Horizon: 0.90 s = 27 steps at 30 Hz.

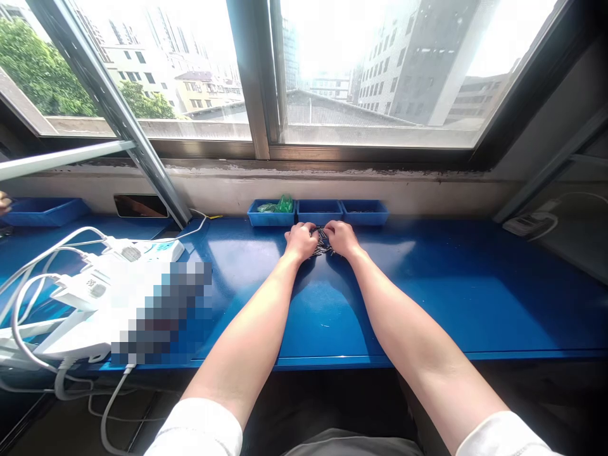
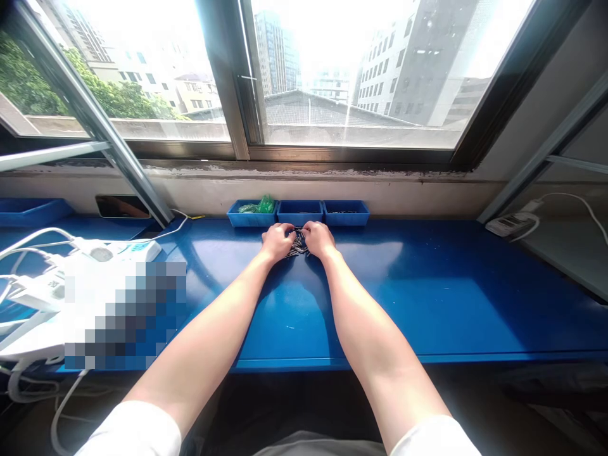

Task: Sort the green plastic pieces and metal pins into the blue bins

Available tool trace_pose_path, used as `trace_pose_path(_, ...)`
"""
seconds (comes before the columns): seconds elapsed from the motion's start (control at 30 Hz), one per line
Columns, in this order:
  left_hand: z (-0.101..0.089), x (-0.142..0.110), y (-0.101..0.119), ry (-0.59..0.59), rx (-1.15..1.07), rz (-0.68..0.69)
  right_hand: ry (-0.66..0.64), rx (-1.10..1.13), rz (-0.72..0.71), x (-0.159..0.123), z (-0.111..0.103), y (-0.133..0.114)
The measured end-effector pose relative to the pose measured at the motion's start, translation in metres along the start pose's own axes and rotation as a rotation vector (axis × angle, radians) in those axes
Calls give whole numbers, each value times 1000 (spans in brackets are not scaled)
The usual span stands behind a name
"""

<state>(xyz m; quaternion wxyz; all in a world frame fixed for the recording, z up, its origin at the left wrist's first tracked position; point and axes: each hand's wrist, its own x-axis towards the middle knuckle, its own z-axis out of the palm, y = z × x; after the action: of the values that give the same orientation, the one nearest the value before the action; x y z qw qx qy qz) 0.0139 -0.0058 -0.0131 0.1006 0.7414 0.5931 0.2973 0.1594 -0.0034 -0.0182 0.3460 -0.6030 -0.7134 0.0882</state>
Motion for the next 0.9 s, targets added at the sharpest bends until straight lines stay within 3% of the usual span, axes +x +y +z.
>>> trace_pose_path(0.2,-1,-2,2,67,-153,176,-16,182,-39,0,-2,-5)
trace_pose_path(0.43,-2,-2,3,89,-230,165,-18,259,-24,0,-4,-6)
trace_pose_path(0.6,-4,-2,5,101,-170,170,4,312,-24,-1,-4,-10)
trace_pose_path(0.9,0,1,-1,140,-170,149,19,802,39,1,-4,-15)
